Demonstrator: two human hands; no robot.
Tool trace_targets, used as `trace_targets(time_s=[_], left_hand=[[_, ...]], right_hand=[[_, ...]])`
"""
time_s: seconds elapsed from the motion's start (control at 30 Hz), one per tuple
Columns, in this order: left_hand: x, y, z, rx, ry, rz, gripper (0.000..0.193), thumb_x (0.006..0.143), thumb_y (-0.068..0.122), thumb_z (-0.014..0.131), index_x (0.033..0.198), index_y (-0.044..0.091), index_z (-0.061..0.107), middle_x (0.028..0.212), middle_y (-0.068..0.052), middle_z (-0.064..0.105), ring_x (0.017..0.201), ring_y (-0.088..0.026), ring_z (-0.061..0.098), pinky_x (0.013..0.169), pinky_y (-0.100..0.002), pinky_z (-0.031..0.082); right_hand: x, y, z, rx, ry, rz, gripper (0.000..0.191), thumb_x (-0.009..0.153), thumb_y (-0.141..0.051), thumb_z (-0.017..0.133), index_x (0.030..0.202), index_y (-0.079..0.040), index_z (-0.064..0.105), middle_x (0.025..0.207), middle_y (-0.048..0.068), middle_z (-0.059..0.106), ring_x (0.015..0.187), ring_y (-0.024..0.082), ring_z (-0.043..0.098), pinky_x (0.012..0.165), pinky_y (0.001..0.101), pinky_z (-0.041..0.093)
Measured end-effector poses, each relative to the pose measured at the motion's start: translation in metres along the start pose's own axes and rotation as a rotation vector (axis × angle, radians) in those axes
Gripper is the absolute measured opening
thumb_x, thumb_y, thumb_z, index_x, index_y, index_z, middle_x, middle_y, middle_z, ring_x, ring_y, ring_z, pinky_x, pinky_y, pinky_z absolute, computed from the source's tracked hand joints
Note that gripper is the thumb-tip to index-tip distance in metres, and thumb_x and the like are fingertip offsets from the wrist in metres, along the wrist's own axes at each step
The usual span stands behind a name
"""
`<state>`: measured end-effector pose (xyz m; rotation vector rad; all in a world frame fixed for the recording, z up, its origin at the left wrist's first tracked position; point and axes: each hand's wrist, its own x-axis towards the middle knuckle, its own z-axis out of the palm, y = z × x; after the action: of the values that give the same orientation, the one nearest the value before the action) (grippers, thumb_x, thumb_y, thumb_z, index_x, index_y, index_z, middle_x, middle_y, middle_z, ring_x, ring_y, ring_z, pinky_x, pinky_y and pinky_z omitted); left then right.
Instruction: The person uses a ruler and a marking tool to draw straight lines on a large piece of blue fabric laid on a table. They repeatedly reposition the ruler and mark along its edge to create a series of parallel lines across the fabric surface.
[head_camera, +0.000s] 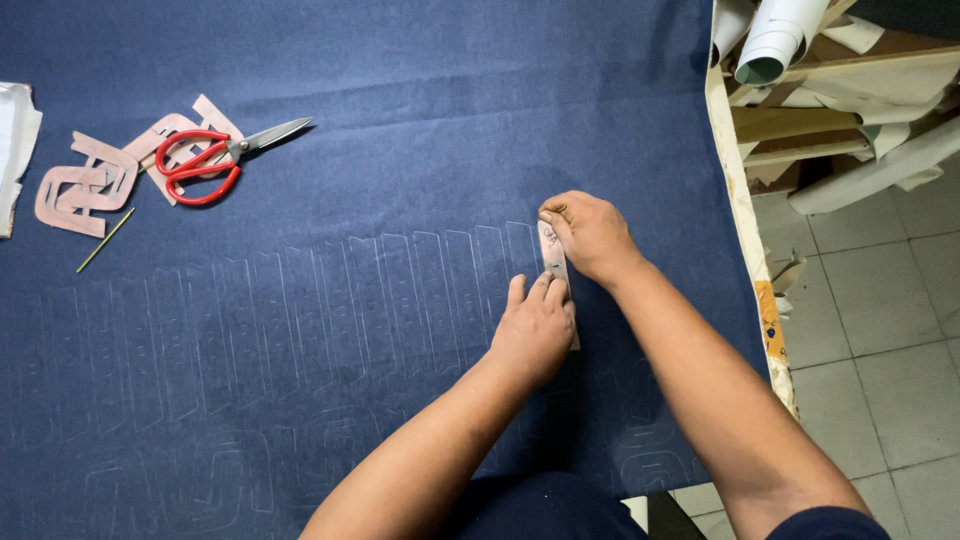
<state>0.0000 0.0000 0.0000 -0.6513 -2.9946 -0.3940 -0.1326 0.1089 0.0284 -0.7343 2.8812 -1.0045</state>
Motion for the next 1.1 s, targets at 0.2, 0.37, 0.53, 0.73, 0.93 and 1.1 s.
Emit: trace_targets(time_s=[0.2, 0.37, 0.53, 0.73, 0.93, 1.1], left_hand=[[-0.001, -0.001, 0.0, -0.007, 0.048, -0.002, 0.026, 0.09, 0.021, 0.063, 0.109, 0.006, 0.072, 0.122, -0.012, 0.06, 0.133, -0.028, 0.052, 0.11, -0.057, 0.034], [-0.002, -0.003, 0.0, -0.032, 0.067, -0.004, 0.027, 0.088, 0.021, 0.064, 0.109, 0.006, 0.072, 0.122, -0.012, 0.06, 0.133, -0.028, 0.052, 0.109, -0.058, 0.034], [-0.001, -0.003, -0.004, -0.068, 0.048, -0.017, 0.03, 0.087, 0.022, 0.066, 0.112, 0.006, 0.072, 0.123, -0.011, 0.059, 0.135, -0.028, 0.05, 0.109, -0.061, 0.033], [-0.001, -0.008, -0.009, -0.152, 0.054, -0.006, 0.033, 0.081, 0.023, 0.067, 0.108, 0.005, 0.072, 0.121, -0.012, 0.06, 0.132, -0.028, 0.05, 0.106, -0.064, 0.032], [-0.004, -0.016, -0.01, -0.201, 0.05, -0.011, 0.02, 0.087, 0.016, 0.063, 0.103, 0.009, 0.072, 0.123, -0.006, 0.061, 0.132, -0.022, 0.053, 0.108, -0.062, 0.032], [-0.003, -0.022, -0.011, -0.229, 0.032, 0.0, 0.021, 0.088, 0.016, 0.064, 0.106, 0.01, 0.071, 0.131, -0.005, 0.06, 0.132, -0.021, 0.053, 0.107, -0.058, 0.034]], right_hand=[[-0.003, 0.001, 0.002, 0.014, 0.016, 0.005, 0.017, 0.098, -0.019, 0.065, 0.105, -0.008, 0.076, 0.104, 0.007, 0.075, 0.092, 0.027, 0.072, 0.08, 0.0366, 0.057], [-0.007, 0.007, -0.001, 0.044, 0.031, 0.001, 0.016, 0.097, -0.019, 0.066, 0.105, -0.009, 0.076, 0.106, 0.007, 0.076, 0.094, 0.027, 0.073, 0.082, 0.0363, 0.057], [-0.009, 0.015, -0.011, -0.045, 0.013, -0.013, 0.017, 0.098, -0.018, 0.065, 0.105, -0.008, 0.077, 0.106, 0.01, 0.075, 0.095, 0.03, 0.072, 0.083, 0.0385, 0.056], [-0.024, 0.012, -0.01, -0.034, 0.07, 0.015, 0.018, 0.098, -0.019, 0.065, 0.105, -0.008, 0.077, 0.104, 0.01, 0.075, 0.094, 0.032, 0.072, 0.081, 0.0395, 0.056], [-0.086, 0.006, -0.014, -0.049, 0.021, -0.007, 0.019, 0.098, -0.019, 0.065, 0.104, -0.004, 0.074, 0.103, 0.014, 0.074, 0.095, 0.034, 0.071, 0.083, 0.0411, 0.056], [-0.158, -0.012, -0.026, 0.055, -0.071, 0.113, 0.019, 0.093, -0.017, 0.063, 0.104, -0.006, 0.075, 0.102, 0.01, 0.076, 0.093, 0.028, 0.074, 0.081, 0.0362, 0.058]])
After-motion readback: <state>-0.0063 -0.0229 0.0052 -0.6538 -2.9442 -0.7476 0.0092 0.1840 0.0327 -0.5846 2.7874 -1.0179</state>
